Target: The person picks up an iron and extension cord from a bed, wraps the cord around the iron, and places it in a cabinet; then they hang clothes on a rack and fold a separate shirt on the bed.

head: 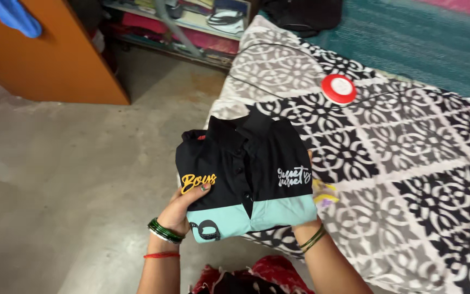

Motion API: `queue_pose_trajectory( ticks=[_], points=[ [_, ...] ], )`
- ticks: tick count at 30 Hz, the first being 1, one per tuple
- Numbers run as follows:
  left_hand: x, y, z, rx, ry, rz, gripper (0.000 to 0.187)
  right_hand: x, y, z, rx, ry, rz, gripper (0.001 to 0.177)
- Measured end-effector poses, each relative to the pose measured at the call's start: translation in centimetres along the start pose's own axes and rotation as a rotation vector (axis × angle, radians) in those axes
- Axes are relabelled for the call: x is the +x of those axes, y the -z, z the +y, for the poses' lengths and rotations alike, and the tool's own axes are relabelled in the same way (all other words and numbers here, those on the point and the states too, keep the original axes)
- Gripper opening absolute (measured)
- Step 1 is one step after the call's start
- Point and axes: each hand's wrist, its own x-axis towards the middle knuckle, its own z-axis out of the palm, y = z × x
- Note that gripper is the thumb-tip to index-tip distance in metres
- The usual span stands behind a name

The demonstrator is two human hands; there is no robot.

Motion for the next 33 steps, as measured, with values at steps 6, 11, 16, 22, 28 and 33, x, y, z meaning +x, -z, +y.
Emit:
queue_pose_trajectory(
  ticks=[6,11,16,22,28,33],
  points=[
    [0.5,6.8,5.2,-0.120,-0.057,0.112,0.040,6.1,-7.6,3.7,0.007,0.000,-0.042,0.081],
    [4.6,13.2,9.2,-0.144,-0.072,0.129,0.034,13.8,-9.9,7.4,0.034,-0.007,-0.055,0.081],
    [9.9,19.9,15.5,-0.134,0.022,0.280,0.033,24.8,-11.3,13.4,0.079,-0.072,-0.027,0.080],
    [15.3,26.5,23.2,-0.112,-0.018,0.308,0.033,37.1,-13.6,17.4,0.120,-0.111,0.028,0.080],
    [20.3,29.4,30.1,-0.193,0.140,0.430,0.038,46.2,-17.2,19.4,0.128,-0.107,0.083,0.080],
    [27.3,32.2,34.4,-0.235,0.130,0.315,0.037,52.9,-21.7,22.6,0.168,-0.069,0.179,0.079]
  ],
)
